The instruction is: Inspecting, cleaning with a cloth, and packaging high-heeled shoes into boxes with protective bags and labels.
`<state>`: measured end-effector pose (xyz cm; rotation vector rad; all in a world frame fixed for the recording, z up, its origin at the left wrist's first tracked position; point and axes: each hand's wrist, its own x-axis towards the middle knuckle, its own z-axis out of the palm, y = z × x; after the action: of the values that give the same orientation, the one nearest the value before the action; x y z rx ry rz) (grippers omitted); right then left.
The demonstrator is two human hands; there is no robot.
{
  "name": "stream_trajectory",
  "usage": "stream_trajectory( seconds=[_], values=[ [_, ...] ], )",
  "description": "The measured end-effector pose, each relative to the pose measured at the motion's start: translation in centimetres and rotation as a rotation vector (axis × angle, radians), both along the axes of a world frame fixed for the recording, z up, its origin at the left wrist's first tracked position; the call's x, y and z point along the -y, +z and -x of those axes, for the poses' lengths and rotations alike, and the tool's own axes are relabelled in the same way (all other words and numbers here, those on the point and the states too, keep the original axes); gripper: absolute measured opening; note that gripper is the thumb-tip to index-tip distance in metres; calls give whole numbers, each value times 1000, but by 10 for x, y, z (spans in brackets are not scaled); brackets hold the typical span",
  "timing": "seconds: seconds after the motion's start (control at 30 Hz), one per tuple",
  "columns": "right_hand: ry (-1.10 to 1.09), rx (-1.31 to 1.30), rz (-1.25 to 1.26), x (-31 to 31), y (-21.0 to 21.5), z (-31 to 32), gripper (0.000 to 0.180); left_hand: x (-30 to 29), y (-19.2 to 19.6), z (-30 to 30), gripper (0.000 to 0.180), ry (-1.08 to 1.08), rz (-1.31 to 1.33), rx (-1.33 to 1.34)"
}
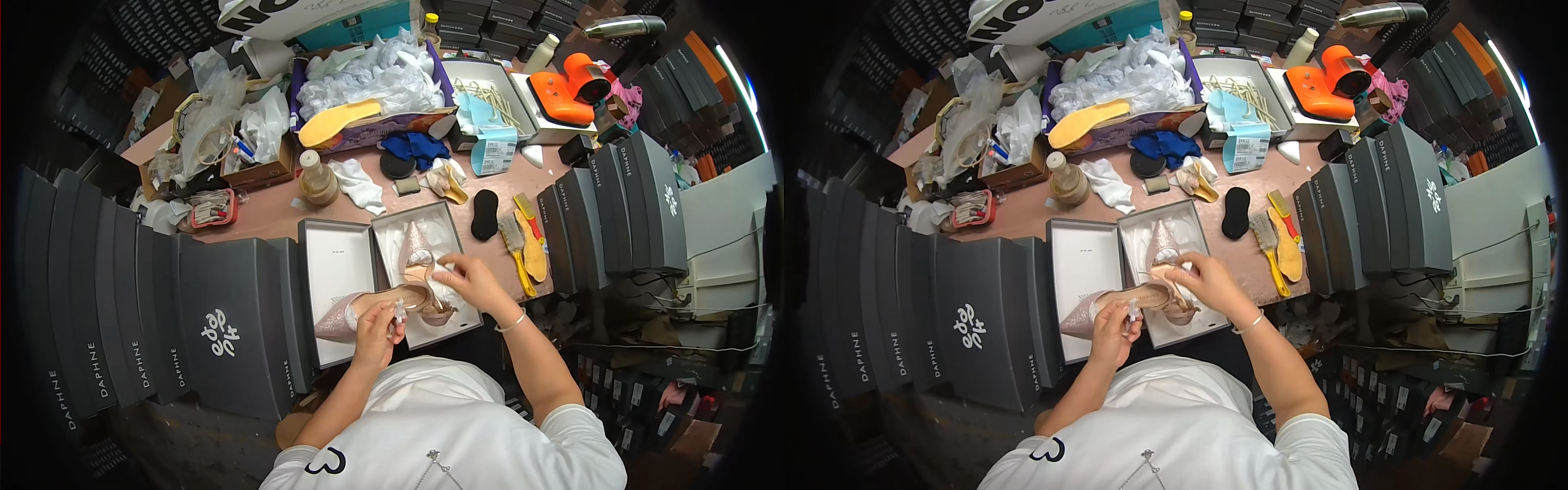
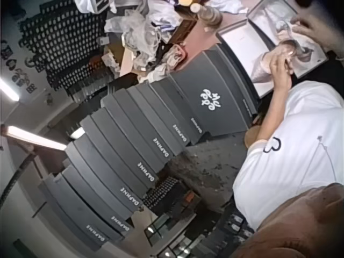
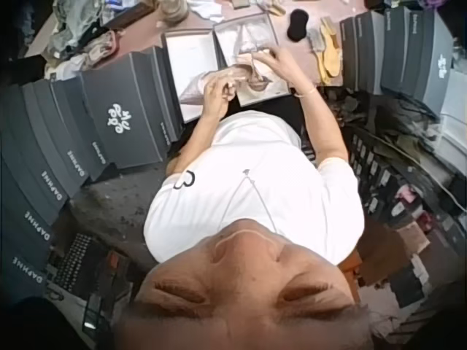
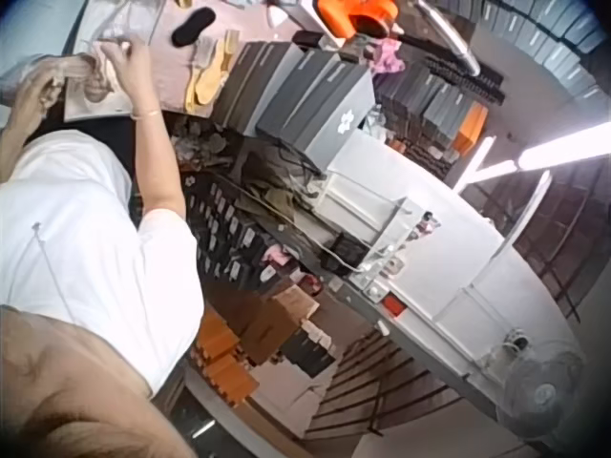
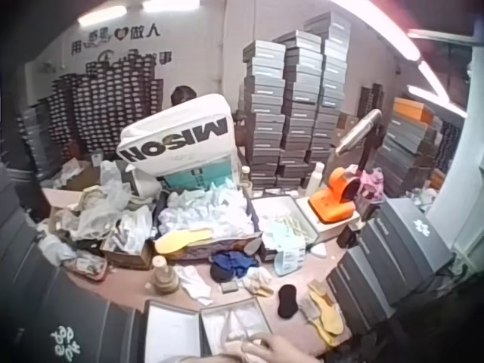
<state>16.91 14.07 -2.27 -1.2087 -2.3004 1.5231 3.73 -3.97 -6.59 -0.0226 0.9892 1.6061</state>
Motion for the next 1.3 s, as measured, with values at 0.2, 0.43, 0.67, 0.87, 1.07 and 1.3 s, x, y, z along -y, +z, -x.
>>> stream_trajectory(
  seconds=[0.2,0.43,0.67,0.87,1.07,1.3],
  values=[
    [129,-108,-284,-84,-61,108,46,-12,0,15,14,14,3,-85],
    [380,-498,-248,15,-20,50,50,-49,26,11,25,141,50,151],
    [-136,-195,-721,63,-22,-77,31,-58,23,-60,39,-454,-127,558],
    [-260,-56,-585,83,-44,-168,16,-52,42,-89,64,-937,-121,248],
    [-613,832,-344,29,-83,-274,62,-26,43,-9,17,-881,-193,-458],
    [228,-309,-82,27,-21,-42,76,39,-8,28,18,-837,160,-405]
  ],
)
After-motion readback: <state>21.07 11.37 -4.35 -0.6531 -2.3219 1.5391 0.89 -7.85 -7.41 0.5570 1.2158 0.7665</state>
